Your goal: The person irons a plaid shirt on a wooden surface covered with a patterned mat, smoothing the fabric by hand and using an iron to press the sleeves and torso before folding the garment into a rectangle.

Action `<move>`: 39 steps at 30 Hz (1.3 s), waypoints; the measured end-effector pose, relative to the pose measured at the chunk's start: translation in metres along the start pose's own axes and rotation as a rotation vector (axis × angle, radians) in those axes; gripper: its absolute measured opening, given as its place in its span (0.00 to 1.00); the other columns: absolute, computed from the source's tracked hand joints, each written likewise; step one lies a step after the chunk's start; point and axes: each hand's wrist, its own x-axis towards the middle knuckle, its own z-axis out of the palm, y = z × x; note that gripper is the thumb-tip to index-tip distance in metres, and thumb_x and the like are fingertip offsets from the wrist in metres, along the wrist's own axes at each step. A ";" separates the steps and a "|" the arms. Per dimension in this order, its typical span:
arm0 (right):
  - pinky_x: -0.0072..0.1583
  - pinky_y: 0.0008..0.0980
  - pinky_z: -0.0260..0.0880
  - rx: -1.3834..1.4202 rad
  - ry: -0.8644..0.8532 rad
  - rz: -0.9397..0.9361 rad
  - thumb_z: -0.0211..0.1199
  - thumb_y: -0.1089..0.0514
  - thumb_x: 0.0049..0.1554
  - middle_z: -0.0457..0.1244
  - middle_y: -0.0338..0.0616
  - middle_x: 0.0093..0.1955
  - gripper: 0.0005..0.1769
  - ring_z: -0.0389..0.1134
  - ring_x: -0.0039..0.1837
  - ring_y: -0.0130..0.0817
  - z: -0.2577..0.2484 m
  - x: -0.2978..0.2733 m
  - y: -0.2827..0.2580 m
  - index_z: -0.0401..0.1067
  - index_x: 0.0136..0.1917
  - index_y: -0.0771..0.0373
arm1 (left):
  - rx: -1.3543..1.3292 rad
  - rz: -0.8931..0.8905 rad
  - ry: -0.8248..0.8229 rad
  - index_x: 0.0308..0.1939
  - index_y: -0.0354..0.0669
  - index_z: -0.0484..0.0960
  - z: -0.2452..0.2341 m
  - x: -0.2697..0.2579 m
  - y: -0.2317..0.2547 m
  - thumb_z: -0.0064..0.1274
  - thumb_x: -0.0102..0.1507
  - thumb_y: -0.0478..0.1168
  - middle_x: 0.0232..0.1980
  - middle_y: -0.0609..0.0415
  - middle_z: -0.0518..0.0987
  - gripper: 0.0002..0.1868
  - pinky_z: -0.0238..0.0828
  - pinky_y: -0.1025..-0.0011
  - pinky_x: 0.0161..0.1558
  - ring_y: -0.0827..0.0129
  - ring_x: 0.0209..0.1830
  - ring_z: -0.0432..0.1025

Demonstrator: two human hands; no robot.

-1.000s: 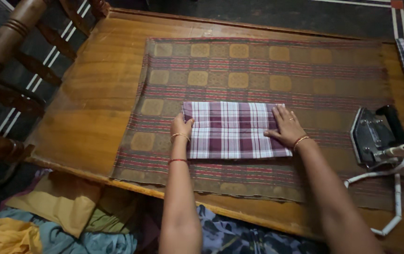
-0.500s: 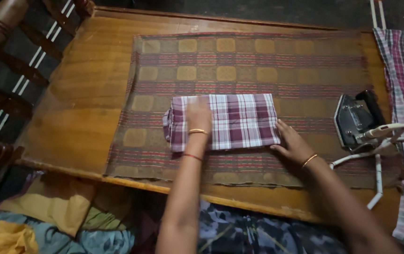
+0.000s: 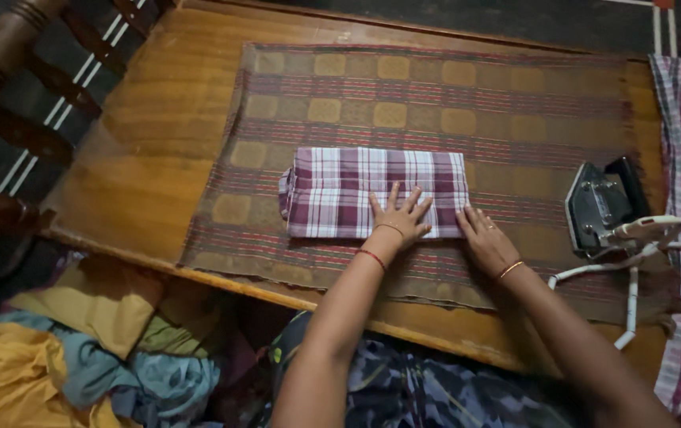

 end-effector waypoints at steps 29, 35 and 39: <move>0.80 0.49 0.36 -0.037 -0.162 0.127 0.42 0.41 0.64 0.42 0.53 0.84 0.37 0.38 0.85 0.47 0.005 0.066 -0.001 0.48 0.81 0.59 | 0.067 -0.309 0.121 0.79 0.81 0.49 -0.013 -0.035 -0.134 0.36 0.64 0.71 0.85 0.60 0.35 0.39 0.17 0.28 0.72 0.42 0.83 0.23; 0.79 0.52 0.31 0.082 -0.148 0.242 0.38 0.31 0.64 0.37 0.61 0.84 0.43 0.33 0.85 0.55 0.016 0.101 -0.004 0.44 0.83 0.59 | -0.171 -0.618 0.625 0.76 0.48 0.63 0.002 -0.007 -0.191 0.51 0.65 0.59 0.82 0.47 0.55 0.39 0.37 0.46 0.79 0.47 0.82 0.48; 0.79 0.55 0.30 0.104 -0.110 0.271 0.36 0.29 0.65 0.37 0.67 0.84 0.44 0.33 0.84 0.63 0.022 0.112 -0.006 0.45 0.83 0.58 | -0.683 -0.814 0.745 0.55 0.40 0.82 0.027 0.009 -0.245 0.52 0.66 0.56 0.59 0.40 0.80 0.24 0.68 0.54 0.61 0.46 0.61 0.73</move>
